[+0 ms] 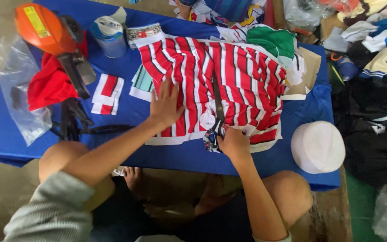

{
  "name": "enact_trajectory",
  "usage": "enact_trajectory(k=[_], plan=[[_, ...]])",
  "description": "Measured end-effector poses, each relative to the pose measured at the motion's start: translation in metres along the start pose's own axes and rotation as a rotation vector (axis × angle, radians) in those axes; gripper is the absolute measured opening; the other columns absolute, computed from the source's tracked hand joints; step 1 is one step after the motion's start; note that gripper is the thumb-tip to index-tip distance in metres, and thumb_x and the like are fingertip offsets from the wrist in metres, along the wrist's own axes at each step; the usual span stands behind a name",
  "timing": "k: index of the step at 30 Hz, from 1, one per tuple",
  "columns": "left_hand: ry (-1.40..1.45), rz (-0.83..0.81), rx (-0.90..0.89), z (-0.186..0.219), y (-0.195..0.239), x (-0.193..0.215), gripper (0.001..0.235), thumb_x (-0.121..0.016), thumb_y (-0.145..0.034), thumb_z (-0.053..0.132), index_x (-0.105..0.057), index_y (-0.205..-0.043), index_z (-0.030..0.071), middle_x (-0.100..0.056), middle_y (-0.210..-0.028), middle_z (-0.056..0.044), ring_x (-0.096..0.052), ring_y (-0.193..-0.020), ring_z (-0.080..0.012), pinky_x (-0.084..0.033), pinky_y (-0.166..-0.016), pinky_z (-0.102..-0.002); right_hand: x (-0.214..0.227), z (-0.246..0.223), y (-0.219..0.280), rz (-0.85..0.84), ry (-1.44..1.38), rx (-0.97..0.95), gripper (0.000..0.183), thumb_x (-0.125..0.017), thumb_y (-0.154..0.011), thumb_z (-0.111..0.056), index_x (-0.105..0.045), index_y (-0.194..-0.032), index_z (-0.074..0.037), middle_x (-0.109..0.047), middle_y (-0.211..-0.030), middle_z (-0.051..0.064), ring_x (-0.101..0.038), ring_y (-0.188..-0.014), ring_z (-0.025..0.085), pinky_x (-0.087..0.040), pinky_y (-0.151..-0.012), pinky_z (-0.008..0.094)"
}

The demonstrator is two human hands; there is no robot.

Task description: Cutting out patterns from striped fabric using hand scissors on a blue work table.

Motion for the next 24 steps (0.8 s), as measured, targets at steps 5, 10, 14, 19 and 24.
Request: enact_trajectory(k=[5,10,14,19,24], plan=[[-0.099,-0.193,0.128,-0.06,0.032,-0.057,0.085,-0.031,-0.102,0.066,-0.007,-0.165,0.015,0.004,-0.17,-0.021,0.001,-0.158,-0.0338,-0.002,-0.125,-0.055,0.007,-0.015,0.008,-0.069,-0.03,0.054,0.042,-0.068,-0.089,-0.04,-0.073,-0.102,0.0,-0.073,-0.096,0.023,-0.076,-0.088,0.041,-0.063,-0.069,0.051],[-0.263,-0.151,0.181,-0.067,0.039,-0.032,0.095,0.0,-0.095,0.081,-0.016,-0.165,0.019,-0.007,-0.172,-0.009,0.003,-0.159,-0.0277,0.017,-0.121,-0.058,-0.032,-0.015,-0.02,0.022,-0.076,0.143,0.025,-0.064,-0.093,-0.024,-0.067,-0.095,0.001,-0.07,-0.085,0.021,-0.075,-0.079,0.041,-0.063,-0.058,0.045],[-0.263,-0.086,0.223,-0.074,0.014,-0.02,0.097,0.002,-0.095,0.082,-0.036,-0.159,0.018,-0.022,-0.169,-0.014,-0.005,-0.158,-0.0332,0.011,-0.121,-0.06,0.018,-0.04,0.021,-0.059,-0.202,0.166,0.031,-0.058,-0.096,-0.022,-0.068,-0.103,0.007,-0.071,-0.093,0.026,-0.075,-0.091,0.043,-0.064,-0.068,0.045],[-0.108,0.067,0.263,-0.104,-0.017,-0.03,0.089,-0.004,-0.101,0.077,-0.063,-0.138,0.021,-0.043,-0.157,-0.014,-0.028,-0.153,-0.0348,-0.011,-0.12,-0.058,0.042,-0.05,0.057,-0.295,-0.399,0.016,0.058,-0.062,-0.092,-0.039,-0.067,-0.124,0.008,-0.071,-0.123,0.029,-0.062,-0.127,0.043,-0.051,-0.105,0.052],[-0.032,0.181,0.256,-0.114,-0.026,0.001,0.081,-0.019,-0.104,0.07,-0.075,-0.114,0.012,-0.06,-0.13,-0.017,-0.053,-0.129,-0.0353,-0.035,-0.106,-0.053,0.015,-0.047,0.047,-0.294,-1.083,-0.03,0.04,-0.07,-0.092,-0.036,-0.064,-0.101,0.002,-0.065,-0.088,0.017,-0.064,-0.085,0.029,-0.052,-0.072,0.038]])
Point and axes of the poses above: each hand's wrist, its own y-axis away from the middle knuckle, its own x-axis out of the back of the hand, z = x × y, the point moved 10 cm from there along -y, towards the middle knuckle
